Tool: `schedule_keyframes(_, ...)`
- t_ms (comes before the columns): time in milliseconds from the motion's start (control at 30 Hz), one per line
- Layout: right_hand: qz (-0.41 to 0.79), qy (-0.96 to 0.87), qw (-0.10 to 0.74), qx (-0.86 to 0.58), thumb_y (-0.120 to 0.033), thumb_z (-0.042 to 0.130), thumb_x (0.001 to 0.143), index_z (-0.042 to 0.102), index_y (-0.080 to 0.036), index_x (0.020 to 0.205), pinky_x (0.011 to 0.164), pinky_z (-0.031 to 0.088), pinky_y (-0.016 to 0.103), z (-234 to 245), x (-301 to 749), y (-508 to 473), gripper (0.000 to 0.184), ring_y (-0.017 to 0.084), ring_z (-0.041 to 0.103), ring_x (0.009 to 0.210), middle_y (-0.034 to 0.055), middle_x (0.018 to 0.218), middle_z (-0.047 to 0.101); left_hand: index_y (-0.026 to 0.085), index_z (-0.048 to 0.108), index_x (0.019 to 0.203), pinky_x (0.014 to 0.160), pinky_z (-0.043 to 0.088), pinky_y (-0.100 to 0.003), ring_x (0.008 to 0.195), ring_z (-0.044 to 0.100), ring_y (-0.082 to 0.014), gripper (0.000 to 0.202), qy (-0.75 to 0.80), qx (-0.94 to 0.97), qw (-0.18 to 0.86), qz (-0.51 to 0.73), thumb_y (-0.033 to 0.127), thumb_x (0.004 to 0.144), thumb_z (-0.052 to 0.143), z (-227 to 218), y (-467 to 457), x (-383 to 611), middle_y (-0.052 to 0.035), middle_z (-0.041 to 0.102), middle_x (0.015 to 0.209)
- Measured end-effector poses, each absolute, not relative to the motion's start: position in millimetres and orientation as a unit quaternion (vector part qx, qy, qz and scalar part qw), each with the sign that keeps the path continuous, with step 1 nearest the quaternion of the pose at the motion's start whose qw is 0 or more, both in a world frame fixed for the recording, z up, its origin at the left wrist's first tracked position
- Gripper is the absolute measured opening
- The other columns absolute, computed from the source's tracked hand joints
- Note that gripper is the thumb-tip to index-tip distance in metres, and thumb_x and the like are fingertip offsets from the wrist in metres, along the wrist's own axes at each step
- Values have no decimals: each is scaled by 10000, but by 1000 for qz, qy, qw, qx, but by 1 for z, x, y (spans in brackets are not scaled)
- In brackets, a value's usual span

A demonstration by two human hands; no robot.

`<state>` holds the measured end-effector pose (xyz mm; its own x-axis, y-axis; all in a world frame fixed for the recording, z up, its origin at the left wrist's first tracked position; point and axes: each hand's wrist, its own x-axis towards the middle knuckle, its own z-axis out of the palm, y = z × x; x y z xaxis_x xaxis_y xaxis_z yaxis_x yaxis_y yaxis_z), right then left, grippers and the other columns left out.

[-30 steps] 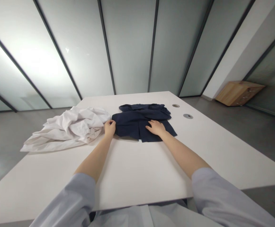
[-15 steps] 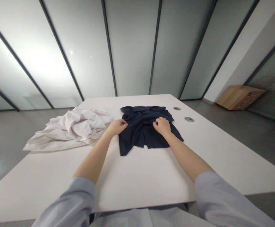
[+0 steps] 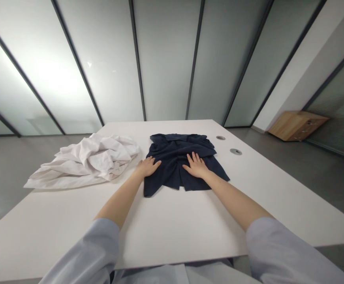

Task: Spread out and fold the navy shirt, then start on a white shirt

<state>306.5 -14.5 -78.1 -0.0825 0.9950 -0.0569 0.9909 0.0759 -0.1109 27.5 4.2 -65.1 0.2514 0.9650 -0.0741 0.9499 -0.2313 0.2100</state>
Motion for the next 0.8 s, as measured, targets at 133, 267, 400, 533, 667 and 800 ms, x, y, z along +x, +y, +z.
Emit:
schedule_keyframes(133,74,-734,-20,-675,-700,225,886,97,-157,1539,1139,114,533,-74,311,-35,859,343,31,1450,153,1594,21,156,411,1427,1111,253,-494,1415,274,-290,775,649,755,91,5,651,906,121,-57,15,19,-146,291,1535)
schedule_keyframes(267,56,-756,-54,-650,-707,288,872,295,-174,1499,1096,230,544,-60,316,-64,822,377,218,1413,180,1543,262,133,513,1329,1020,372,-462,1268,488,-325,759,647,760,65,-14,653,903,161,-37,17,18,-188,522,1374)
schedule_keyframes(400,8,-785,-26,-619,-643,394,875,573,-187,1288,956,412,469,-34,322,-66,641,342,583,1120,165,1189,647,129,576,1218,910,447,-438,1082,614,-333,652,631,775,9,10,613,902,274,-27,10,33,-188,663,1142)
schedule_keyframes(533,-44,-788,72,-610,-525,358,932,538,-187,1316,989,401,413,-26,330,-31,543,293,540,1185,132,1296,590,164,446,1374,1028,367,-393,1262,487,-288,615,559,825,-29,80,554,916,318,-45,11,49,-153,518,1378)
schedule_keyframes(667,8,-758,63,-650,-570,319,934,379,-176,1454,1098,276,457,-47,334,5,655,309,298,1391,127,1521,337,175,327,1467,1134,208,-424,1428,234,-283,751,544,838,20,37,654,889,285,-68,20,51,-129,266,1555)
schedule_keyframes(800,75,-703,36,-706,-665,223,913,356,-209,1472,1120,205,513,-68,333,18,733,322,212,1425,109,1555,268,197,280,1493,1147,145,-467,1449,162,-289,819,560,827,52,14,719,865,223,-73,24,50,-112,188,1578)
